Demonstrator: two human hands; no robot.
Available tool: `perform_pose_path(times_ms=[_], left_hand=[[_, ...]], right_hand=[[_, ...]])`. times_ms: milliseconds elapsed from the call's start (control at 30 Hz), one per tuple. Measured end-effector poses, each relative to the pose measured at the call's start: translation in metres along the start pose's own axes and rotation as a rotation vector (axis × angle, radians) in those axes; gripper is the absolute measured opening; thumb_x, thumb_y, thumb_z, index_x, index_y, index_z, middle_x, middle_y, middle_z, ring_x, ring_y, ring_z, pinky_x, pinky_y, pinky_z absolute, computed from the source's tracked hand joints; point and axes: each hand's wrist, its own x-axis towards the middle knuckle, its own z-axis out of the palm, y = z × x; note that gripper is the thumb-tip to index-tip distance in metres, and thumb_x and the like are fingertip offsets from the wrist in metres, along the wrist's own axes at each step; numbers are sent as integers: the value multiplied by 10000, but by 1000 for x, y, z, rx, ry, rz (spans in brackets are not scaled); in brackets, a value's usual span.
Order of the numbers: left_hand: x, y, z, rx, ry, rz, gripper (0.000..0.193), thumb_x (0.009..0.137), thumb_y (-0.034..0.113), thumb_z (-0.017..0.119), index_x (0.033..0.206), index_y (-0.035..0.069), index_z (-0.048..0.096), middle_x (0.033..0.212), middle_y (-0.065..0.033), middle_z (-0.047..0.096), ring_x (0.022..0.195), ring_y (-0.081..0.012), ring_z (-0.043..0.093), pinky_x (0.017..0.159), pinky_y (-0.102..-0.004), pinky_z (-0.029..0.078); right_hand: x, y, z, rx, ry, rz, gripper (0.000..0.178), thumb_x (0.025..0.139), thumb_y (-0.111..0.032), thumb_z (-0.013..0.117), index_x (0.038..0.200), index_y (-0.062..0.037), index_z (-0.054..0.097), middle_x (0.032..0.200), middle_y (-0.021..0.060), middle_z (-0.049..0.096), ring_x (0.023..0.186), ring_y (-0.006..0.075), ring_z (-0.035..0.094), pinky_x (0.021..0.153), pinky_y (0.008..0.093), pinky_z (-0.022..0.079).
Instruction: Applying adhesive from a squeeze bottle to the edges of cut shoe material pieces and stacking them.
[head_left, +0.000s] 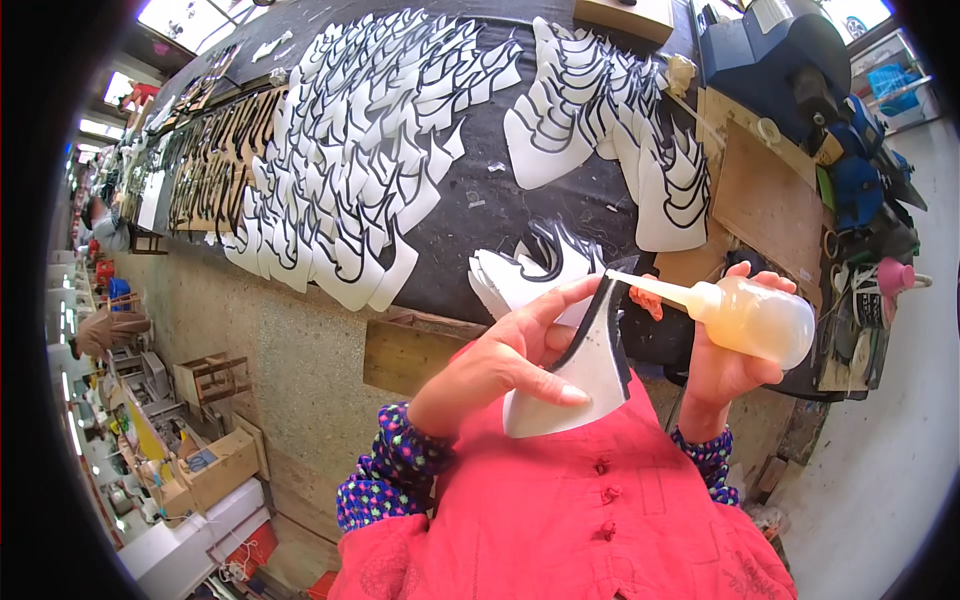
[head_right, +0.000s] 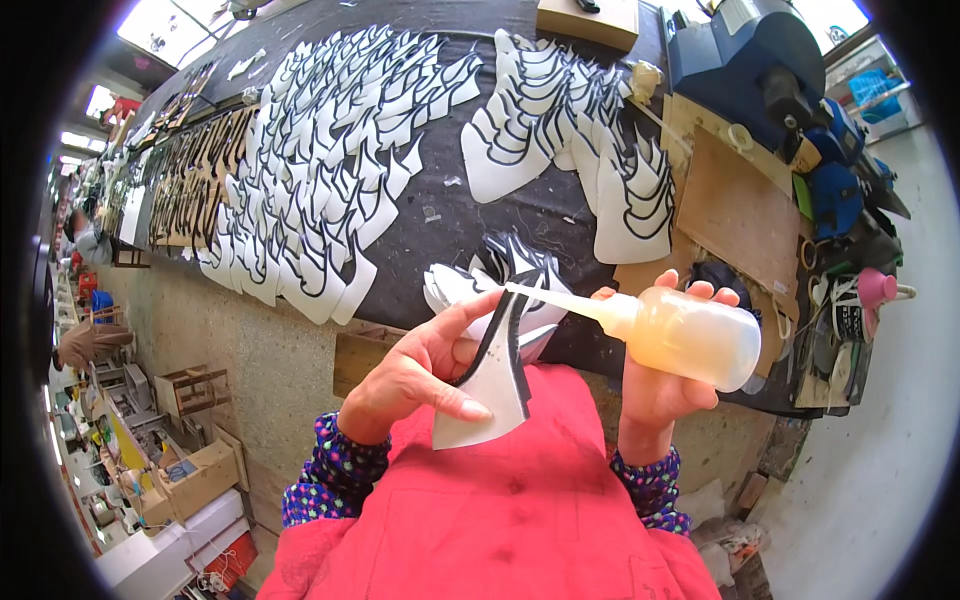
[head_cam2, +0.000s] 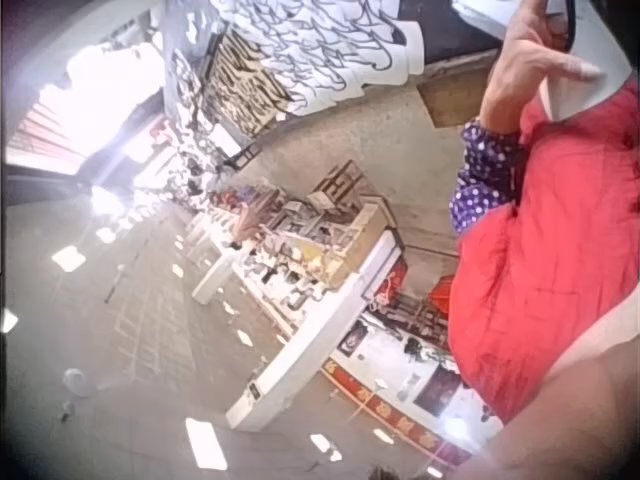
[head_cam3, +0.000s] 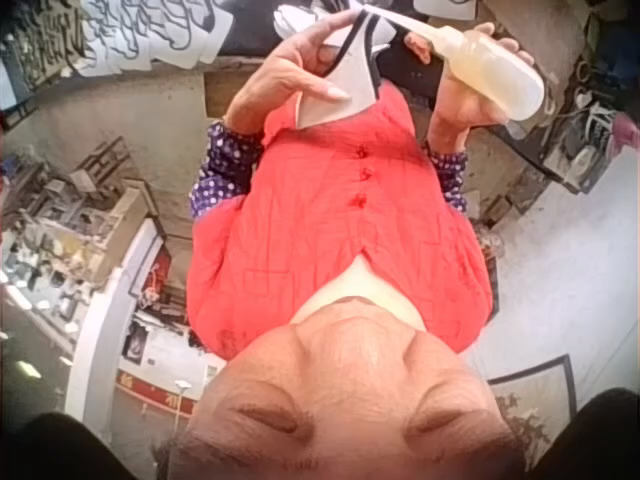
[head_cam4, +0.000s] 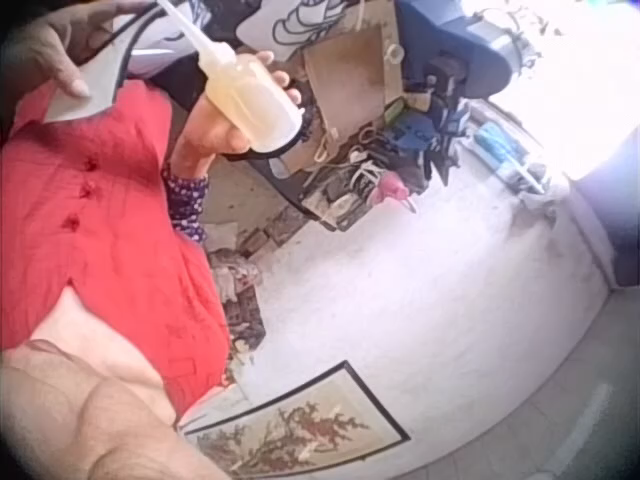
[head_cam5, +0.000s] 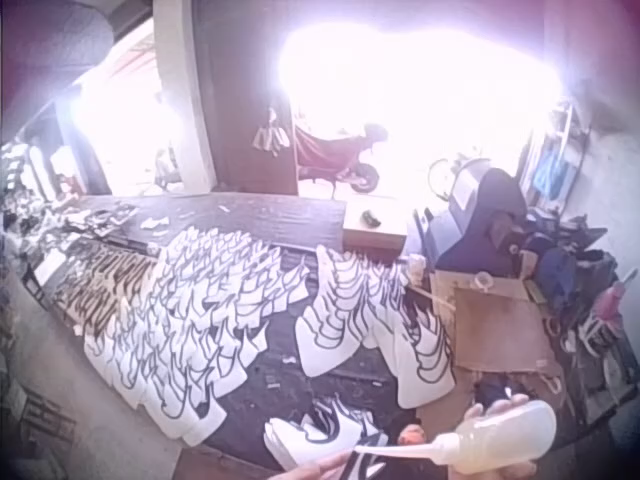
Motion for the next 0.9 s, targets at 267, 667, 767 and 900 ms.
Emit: perform_pose_path(times_ms=[267,667,767,900], left_hand=[[-3,3,7,-195,32,-7,1043,540,-161,703,1415,46,174,1027,-91,581,882,-141,586,809,-241,443],[-3,-4,-3,-268,-103,14,990,543,-166,646,1407,39,208,1381,-74,350,1200,-156,419,963,-274,360],[-2,-7,-3,-346,-47,30,1058,509,-208,658,1414,56,178,1207,-109,525,836,-124,611,748,-235,488],[-2,-13,-11,-338,-11,14,1062,507,-210,659,1415,56,176,1234,-116,510,878,-126,603,765,-235,483]], right_hand=[[-5,-2,-5,49,-3,-60,847,553,-205,845,1259,-177,378,1306,-19,399,1278,282,290,1026,520,293],[-5,-2,-7,42,-34,-89,852,547,-210,850,1256,-183,378,1302,-5,408,1276,268,289,1021,496,335],[-4,-2,-7,43,-39,-88,849,546,-206,852,1251,-179,380,1300,-3,410,1275,266,290,1022,493,337],[-3,-2,-7,39,-26,-112,856,541,-203,856,1250,-173,376,1298,0,412,1275,266,289,1026,491,334]])
